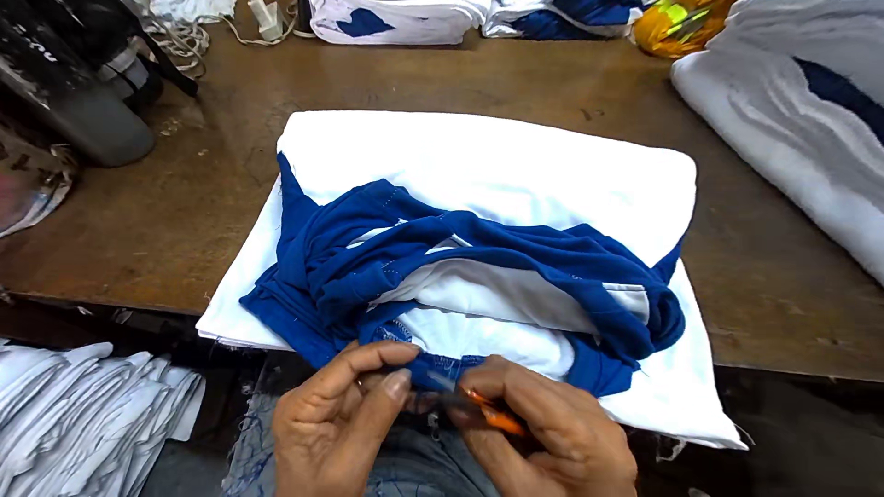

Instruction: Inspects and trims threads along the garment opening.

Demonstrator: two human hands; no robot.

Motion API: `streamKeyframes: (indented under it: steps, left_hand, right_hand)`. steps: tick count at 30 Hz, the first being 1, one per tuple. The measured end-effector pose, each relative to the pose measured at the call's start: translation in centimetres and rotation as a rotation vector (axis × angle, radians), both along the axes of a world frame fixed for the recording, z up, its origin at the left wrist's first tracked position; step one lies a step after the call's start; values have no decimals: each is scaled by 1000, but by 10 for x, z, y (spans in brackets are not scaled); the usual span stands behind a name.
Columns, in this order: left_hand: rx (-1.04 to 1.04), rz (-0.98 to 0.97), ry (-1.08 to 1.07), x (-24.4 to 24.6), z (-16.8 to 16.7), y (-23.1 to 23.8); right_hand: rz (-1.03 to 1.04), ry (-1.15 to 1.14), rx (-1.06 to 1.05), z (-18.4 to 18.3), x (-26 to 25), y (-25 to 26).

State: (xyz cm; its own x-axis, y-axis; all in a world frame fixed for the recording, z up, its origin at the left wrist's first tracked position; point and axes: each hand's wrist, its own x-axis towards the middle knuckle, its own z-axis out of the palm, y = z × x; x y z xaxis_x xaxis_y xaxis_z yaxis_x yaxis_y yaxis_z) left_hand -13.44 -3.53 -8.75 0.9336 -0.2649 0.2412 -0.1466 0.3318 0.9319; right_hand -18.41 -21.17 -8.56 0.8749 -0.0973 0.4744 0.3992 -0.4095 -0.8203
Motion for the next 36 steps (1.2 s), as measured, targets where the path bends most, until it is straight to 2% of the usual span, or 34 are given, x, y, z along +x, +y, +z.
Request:
streamKeyframes:
  steps: [7, 11, 13, 16, 30, 36]
  left_hand:
    - [-21, 63, 93, 4, 6, -14]
    - [-66, 52, 223, 3, 14, -9]
    - [-99, 62, 269, 2, 17, -9]
    - [-106, 87, 318, 0, 20, -12]
    - [-36, 77, 478, 2, 30, -5]
    - [-19, 69, 475, 3, 30, -2]
  right_hand:
    - [83, -80, -268, 6, -17, 11]
    - [-163, 21, -387, 7, -29, -17]
    - [-329, -57, -535, -2, -26, -32]
    - [-379, -147, -656, -14, -20, -41]
    - [-360, -280, -622, -21, -4, -26]
    - [-335, -312, -617, -21, 0, -24]
